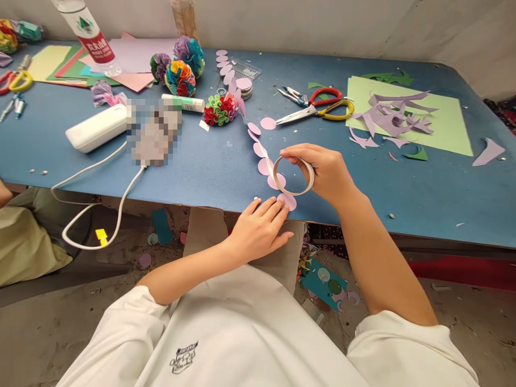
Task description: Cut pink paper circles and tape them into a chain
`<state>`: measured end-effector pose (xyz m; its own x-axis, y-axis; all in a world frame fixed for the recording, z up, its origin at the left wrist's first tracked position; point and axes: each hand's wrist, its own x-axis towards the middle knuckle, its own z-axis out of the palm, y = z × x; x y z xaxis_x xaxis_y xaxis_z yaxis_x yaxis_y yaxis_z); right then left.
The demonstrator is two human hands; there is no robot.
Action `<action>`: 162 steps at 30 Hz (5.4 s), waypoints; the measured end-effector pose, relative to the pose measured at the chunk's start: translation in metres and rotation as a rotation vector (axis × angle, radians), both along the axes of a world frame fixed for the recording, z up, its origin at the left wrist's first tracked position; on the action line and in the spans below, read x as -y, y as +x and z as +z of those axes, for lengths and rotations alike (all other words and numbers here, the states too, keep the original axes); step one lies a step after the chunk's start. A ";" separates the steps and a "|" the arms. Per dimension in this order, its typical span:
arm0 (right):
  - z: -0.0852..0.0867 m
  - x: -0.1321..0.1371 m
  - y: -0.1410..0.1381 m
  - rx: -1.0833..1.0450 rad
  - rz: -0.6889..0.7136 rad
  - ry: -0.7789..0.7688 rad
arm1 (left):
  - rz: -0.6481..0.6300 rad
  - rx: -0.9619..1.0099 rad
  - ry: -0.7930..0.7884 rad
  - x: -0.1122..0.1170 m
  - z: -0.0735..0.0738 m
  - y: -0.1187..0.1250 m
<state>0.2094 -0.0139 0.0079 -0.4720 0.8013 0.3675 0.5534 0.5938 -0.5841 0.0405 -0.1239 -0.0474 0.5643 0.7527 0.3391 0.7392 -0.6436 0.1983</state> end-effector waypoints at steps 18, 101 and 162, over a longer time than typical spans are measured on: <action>-0.005 0.006 -0.003 0.041 0.060 0.138 | 0.010 0.075 -0.023 0.000 0.004 -0.005; -0.028 0.018 0.022 -0.237 0.014 -0.516 | 0.077 0.105 -0.270 -0.082 0.065 -0.027; -0.015 -0.069 0.025 -0.758 -0.139 -0.758 | 0.222 -0.358 -0.116 -0.221 0.061 -0.012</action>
<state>0.2342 0.0555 -0.0070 -0.2176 0.9721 -0.0881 -0.0723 -0.1061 -0.9917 0.0281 0.0969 0.0133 0.4510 0.8907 0.0571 0.8925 -0.4497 -0.0343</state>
